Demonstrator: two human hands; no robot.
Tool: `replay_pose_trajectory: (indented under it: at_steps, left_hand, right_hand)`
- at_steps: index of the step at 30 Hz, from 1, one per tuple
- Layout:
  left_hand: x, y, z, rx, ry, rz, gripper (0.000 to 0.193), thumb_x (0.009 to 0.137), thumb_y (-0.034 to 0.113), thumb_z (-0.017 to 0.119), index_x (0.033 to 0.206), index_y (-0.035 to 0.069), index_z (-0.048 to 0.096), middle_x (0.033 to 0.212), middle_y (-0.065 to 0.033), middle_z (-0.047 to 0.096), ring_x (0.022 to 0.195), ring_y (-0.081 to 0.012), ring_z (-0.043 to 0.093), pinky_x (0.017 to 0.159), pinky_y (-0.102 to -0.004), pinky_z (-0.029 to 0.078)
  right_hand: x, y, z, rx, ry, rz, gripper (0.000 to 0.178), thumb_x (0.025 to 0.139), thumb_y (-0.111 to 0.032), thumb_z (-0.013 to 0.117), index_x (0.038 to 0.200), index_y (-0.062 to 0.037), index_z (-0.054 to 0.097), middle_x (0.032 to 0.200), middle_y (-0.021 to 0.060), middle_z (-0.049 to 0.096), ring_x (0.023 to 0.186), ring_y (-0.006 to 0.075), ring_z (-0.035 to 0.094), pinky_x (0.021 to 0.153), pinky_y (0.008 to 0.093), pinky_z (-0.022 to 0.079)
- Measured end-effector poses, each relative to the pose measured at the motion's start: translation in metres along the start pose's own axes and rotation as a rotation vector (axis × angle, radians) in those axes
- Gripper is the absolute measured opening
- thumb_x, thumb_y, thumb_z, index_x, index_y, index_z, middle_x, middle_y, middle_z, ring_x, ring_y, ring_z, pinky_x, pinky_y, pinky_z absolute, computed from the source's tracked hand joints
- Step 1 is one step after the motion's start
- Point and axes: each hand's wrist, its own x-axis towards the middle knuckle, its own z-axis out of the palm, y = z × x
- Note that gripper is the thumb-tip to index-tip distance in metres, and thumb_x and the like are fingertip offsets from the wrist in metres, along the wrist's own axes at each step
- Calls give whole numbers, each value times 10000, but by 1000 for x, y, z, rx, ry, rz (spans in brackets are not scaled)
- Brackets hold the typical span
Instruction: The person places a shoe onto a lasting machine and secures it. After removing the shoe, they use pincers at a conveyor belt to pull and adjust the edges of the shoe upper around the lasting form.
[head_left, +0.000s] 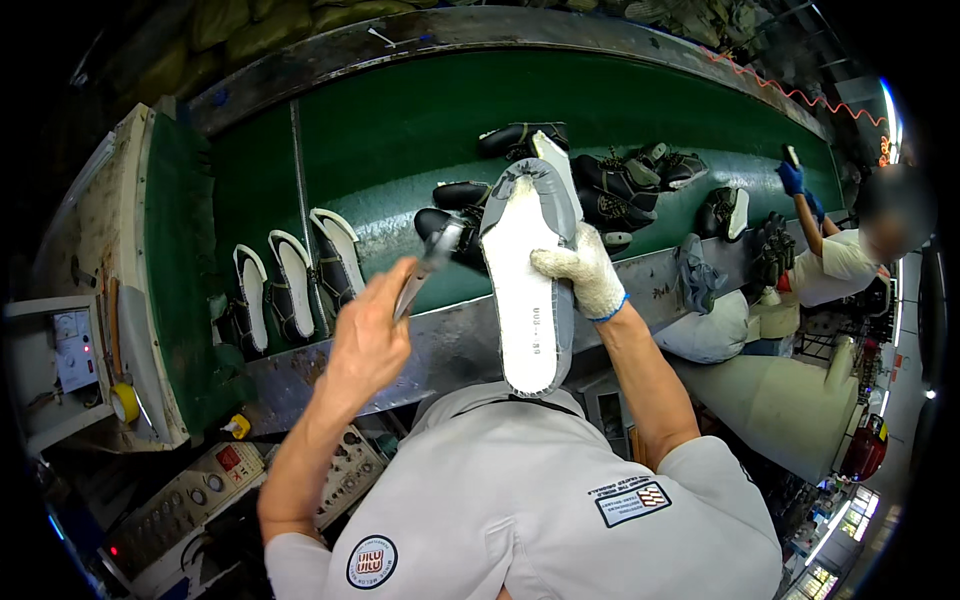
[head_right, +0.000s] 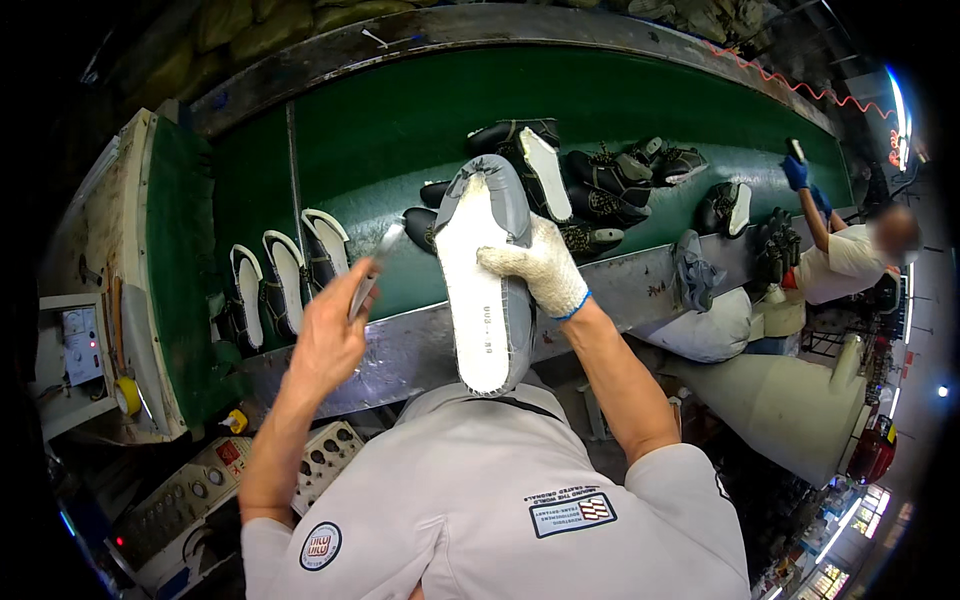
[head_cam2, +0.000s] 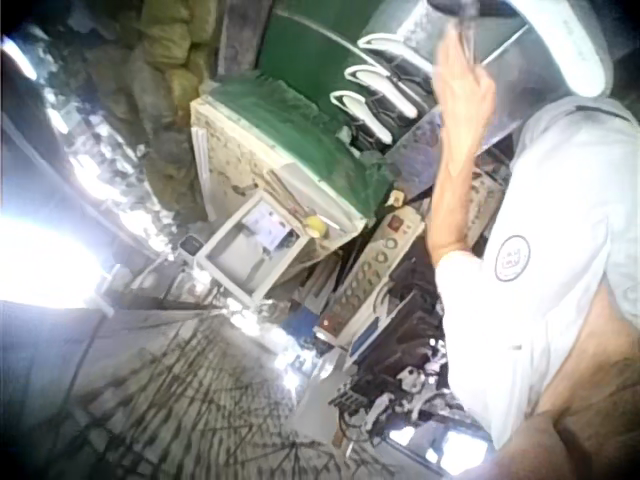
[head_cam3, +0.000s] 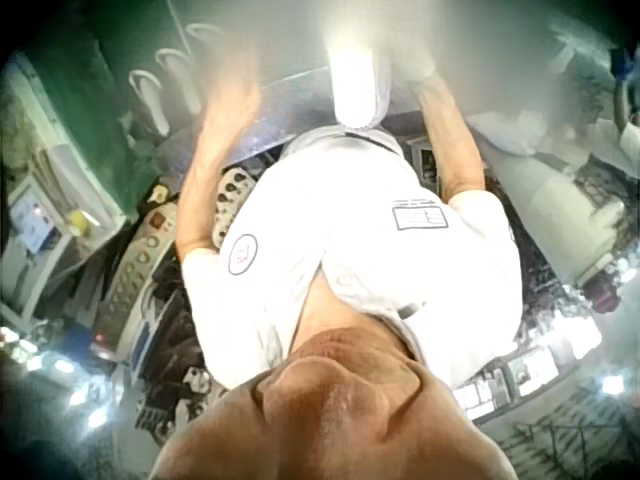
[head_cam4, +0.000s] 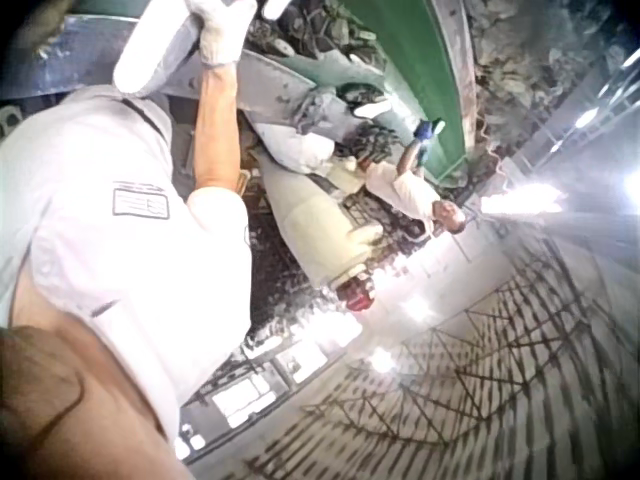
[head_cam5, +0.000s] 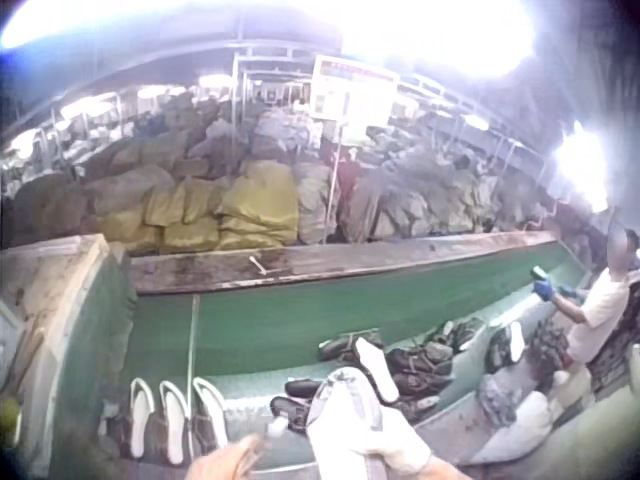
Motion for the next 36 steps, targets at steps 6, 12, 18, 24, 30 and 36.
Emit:
replay_pose_trajectory:
  at_steps: [6, 12, 18, 24, 30, 36]
  left_hand:
    - [42, 73, -8, 638, 74, 330, 604, 766, -149, 604, 1362, -62, 555, 1202, -227, 564, 1101, -388, 612, 866, -434, 560]
    - [59, 118, 19, 863, -80, 405, 606, 756, -102, 641, 1355, -69, 554, 1206, -237, 571, 1150, -379, 591, 848, -404, 571]
    - [71, 144, 35, 1036, -198, 478, 482, 806, -49, 627, 1284, -71, 575, 1106, -213, 581, 1036, -327, 613, 788, -395, 570]
    - [80, 155, 31, 1006, -358, 572, 142, 820, 18, 645, 955, -3, 604, 835, -129, 600, 817, -306, 652, 677, -395, 546]
    - [74, 127, 56, 323, -371, 605, 230, 697, -53, 671, 905, 15, 601, 729, -172, 628, 640, -389, 637, 560, -447, 493]
    - [44, 121, 74, 57, -340, 551, 200, 693, -93, 648, 865, 9, 623, 722, -173, 630, 623, -377, 639, 551, -402, 475]
  right_hand:
    - [-38, -6, -60, -85, 13, -58, 630, 749, -308, 851, 1226, 52, 649, 1089, 94, 723, 956, 170, 687, 862, 330, 564]
    - [-70, -10, -101, -86, 0, -100, 602, 730, -246, 875, 1213, 41, 657, 1057, 83, 720, 949, 153, 666, 866, 326, 558]
    - [-96, -13, -135, -132, -25, -115, 631, 715, -244, 893, 1218, 49, 649, 1060, 77, 715, 945, 151, 658, 870, 324, 555]
    - [-109, -13, -151, 47, -130, -16, 614, 727, -231, 879, 1240, 25, 658, 1071, 51, 711, 939, 124, 662, 855, 295, 553]
    - [-116, 8, -155, 347, -229, -99, 856, 665, -334, 874, 1373, 50, 584, 1204, 87, 699, 1047, 158, 682, 933, 317, 555]
    - [-118, 28, -146, 371, -252, -105, 934, 660, -371, 870, 1424, 46, 532, 1291, 116, 671, 1145, 199, 677, 1011, 356, 536]
